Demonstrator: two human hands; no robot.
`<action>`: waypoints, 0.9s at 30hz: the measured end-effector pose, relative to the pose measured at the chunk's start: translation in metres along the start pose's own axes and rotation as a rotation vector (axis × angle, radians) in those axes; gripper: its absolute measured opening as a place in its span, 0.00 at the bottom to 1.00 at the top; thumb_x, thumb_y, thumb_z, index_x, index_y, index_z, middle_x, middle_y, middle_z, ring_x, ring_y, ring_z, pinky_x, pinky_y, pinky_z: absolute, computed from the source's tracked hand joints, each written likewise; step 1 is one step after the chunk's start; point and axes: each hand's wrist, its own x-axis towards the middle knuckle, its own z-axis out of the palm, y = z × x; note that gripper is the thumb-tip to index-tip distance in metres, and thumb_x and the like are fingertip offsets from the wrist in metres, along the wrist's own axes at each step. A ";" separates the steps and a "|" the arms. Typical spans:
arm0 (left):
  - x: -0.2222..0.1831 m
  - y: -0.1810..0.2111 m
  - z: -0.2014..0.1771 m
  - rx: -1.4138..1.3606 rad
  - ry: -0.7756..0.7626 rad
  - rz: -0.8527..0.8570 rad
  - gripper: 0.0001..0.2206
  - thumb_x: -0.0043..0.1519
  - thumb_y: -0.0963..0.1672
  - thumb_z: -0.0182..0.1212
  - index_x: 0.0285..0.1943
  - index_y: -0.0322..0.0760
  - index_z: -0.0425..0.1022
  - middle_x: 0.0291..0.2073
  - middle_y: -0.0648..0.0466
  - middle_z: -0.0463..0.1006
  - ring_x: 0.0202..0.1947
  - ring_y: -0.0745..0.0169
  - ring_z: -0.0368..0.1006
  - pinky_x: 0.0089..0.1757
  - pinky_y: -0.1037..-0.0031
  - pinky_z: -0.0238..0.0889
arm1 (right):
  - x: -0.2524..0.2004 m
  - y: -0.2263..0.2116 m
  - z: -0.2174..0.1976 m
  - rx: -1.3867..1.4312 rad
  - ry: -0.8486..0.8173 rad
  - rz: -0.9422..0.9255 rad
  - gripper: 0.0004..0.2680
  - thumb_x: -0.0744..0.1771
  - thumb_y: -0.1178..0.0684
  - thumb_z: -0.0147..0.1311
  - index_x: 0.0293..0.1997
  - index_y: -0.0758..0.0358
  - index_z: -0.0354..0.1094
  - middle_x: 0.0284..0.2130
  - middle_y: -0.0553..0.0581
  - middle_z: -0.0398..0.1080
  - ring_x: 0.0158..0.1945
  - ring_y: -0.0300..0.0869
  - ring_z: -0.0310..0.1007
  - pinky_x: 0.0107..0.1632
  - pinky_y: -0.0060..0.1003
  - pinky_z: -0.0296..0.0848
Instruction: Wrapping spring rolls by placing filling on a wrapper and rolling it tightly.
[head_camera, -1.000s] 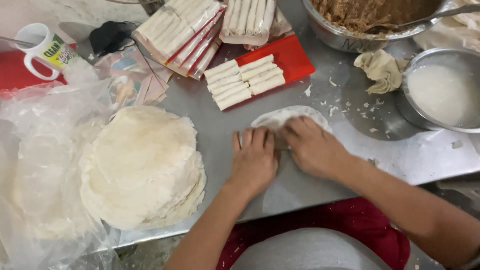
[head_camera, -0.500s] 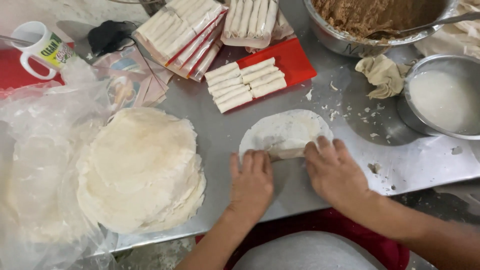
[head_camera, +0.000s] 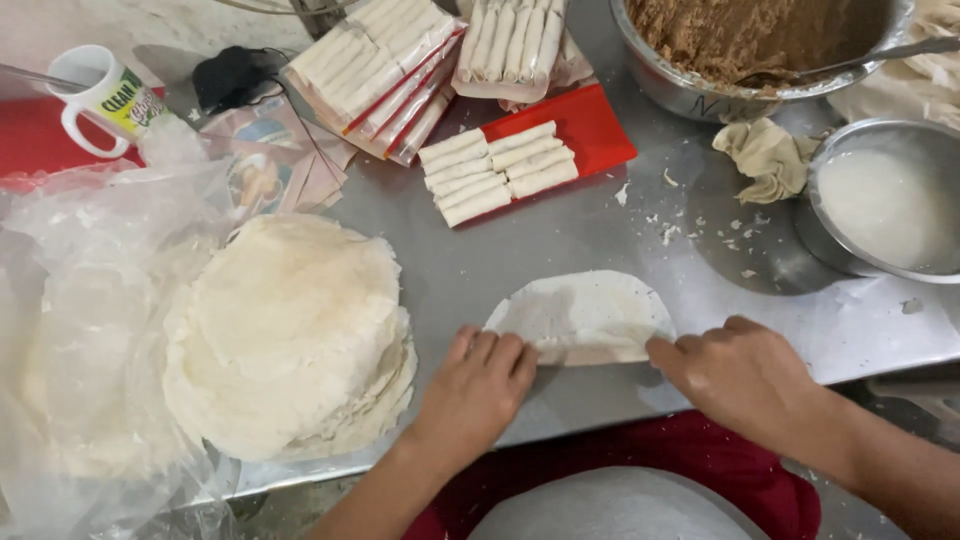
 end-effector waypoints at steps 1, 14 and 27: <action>-0.005 0.005 0.001 0.047 0.009 0.009 0.12 0.55 0.35 0.60 0.48 0.32 0.76 0.34 0.51 0.68 0.32 0.52 0.66 0.47 0.59 0.64 | -0.001 -0.004 0.002 0.001 0.098 0.009 0.11 0.64 0.69 0.54 0.43 0.56 0.69 0.14 0.44 0.70 0.13 0.37 0.68 0.18 0.35 0.69; -0.020 0.028 0.017 -0.225 0.230 -0.291 0.12 0.64 0.34 0.57 0.56 0.28 0.75 0.57 0.38 0.74 0.53 0.41 0.75 0.50 0.60 0.72 | 0.024 -0.043 0.025 0.456 0.539 -0.137 0.21 0.66 0.54 0.60 0.68 0.56 0.61 0.53 0.58 0.71 0.60 0.54 0.72 0.69 0.58 0.61; 0.009 0.068 0.033 -0.260 0.168 -0.195 0.22 0.74 0.50 0.46 0.62 0.26 0.73 0.56 0.38 0.77 0.62 0.38 0.69 0.60 0.50 0.64 | -0.065 0.150 0.074 0.370 0.272 0.706 0.28 0.71 0.36 0.44 0.75 0.68 0.62 0.74 0.78 0.56 0.78 0.78 0.40 0.73 0.71 0.35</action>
